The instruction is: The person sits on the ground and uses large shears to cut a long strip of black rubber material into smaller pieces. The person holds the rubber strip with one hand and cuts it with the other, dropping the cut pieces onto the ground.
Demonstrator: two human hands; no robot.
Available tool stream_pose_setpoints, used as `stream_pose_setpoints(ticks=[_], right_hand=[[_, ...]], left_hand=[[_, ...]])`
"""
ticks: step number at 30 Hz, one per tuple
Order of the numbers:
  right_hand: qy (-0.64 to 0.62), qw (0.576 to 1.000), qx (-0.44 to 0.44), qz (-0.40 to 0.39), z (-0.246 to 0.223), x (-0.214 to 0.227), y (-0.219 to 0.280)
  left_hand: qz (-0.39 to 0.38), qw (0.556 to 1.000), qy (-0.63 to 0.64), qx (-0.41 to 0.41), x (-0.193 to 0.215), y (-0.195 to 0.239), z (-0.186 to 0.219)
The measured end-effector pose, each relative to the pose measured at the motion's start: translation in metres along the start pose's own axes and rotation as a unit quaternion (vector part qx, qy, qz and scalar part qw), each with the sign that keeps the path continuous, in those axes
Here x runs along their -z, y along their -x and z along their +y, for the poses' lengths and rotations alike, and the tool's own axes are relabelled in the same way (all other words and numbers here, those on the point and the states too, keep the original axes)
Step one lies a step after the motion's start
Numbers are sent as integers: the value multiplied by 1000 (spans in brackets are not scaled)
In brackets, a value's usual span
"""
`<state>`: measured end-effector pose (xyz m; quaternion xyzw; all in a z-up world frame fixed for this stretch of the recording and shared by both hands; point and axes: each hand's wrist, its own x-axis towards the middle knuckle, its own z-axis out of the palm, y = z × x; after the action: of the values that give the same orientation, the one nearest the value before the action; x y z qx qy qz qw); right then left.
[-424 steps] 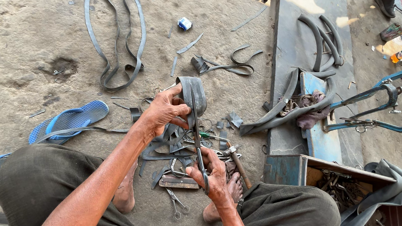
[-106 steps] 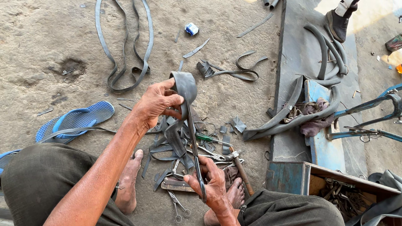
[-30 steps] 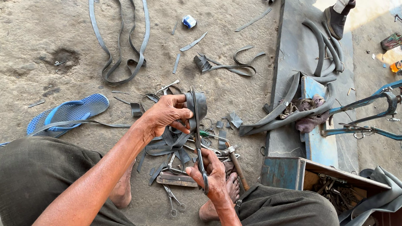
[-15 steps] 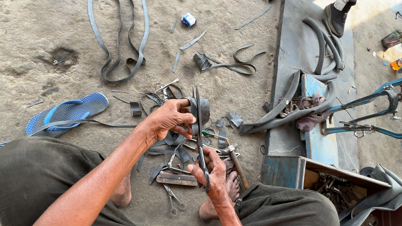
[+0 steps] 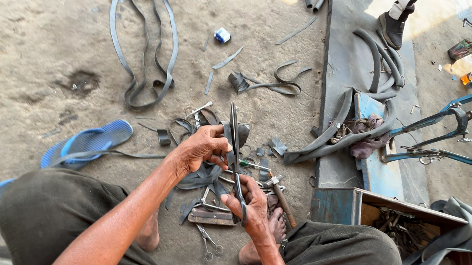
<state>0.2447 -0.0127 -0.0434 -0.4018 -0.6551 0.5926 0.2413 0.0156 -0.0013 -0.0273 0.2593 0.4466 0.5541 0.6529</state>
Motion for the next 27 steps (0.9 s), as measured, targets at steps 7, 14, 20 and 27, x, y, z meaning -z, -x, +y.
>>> stream_pose_setpoints(ticks=[7,14,20,27], right_hand=[[-3,993,94,66,-27,19,-6],[-183,966,117,141,-33,36,-23],[-232,965,50,110,-15,27,-28],[-153,967,93,179,-41,40,-21]], left_hand=[[27,998,-44,-17,-1,8,23],[-16,991,-129,-16,-20,30,14],[-64,990,-121,32,-25,44,-7],[78,986,-147,-14,-12,68,27]])
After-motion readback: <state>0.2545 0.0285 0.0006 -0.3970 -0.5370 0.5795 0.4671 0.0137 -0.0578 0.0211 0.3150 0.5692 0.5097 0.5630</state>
